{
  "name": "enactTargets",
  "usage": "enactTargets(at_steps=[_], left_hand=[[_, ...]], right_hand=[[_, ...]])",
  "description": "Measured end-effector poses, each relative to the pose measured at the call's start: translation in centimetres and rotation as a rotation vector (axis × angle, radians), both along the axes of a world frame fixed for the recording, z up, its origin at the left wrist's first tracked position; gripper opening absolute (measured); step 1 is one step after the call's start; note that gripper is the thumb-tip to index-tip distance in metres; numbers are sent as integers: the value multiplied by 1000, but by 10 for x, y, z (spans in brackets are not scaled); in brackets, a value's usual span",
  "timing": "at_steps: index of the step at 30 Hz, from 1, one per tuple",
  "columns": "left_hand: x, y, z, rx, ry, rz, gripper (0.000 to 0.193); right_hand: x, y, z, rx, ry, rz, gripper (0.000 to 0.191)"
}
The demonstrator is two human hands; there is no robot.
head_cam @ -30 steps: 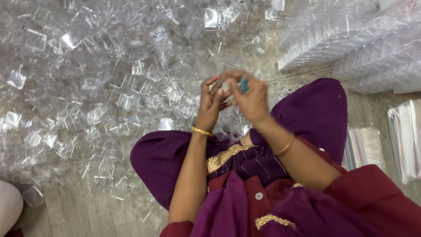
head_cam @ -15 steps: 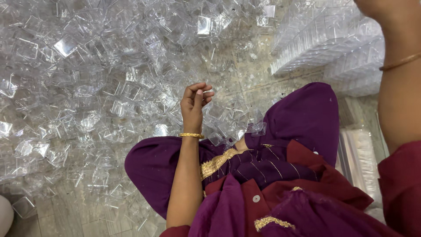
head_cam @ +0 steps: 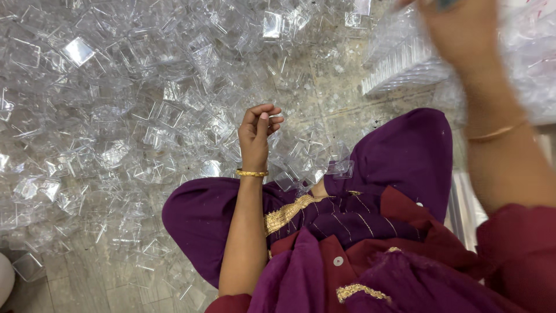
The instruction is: The person sits on the floor among piles of clear plastic boxes and trims excess plastic from the box edges using a small blue-handled blade, working on one box at a time on their lap and setting finished boxes aside.
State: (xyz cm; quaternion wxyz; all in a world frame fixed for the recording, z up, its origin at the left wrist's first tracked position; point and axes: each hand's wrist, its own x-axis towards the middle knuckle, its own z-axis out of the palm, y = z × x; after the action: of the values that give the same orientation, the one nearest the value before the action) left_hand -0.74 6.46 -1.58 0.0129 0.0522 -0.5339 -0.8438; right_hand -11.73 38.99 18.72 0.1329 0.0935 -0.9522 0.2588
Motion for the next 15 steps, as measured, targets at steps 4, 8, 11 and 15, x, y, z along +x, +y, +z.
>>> enactTargets(at_steps=[4, 8, 11, 15], left_hand=[[2, -1, 0, -6, -9, 14, 21], [4, -6, 4, -10, -73, 52, 25], [-3, -6, 5, -9, -22, 55, 32], [-10, -3, 2, -53, -16, 13, 33]], right_hand=[[-47, -54, -103, 194, -222, 161, 23], [-103, -69, -182, 382, -282, 19, 43], [-95, -82, -211, 496, -57, 58, 81], [-52, -87, -229, 461, -138, 100, 68]])
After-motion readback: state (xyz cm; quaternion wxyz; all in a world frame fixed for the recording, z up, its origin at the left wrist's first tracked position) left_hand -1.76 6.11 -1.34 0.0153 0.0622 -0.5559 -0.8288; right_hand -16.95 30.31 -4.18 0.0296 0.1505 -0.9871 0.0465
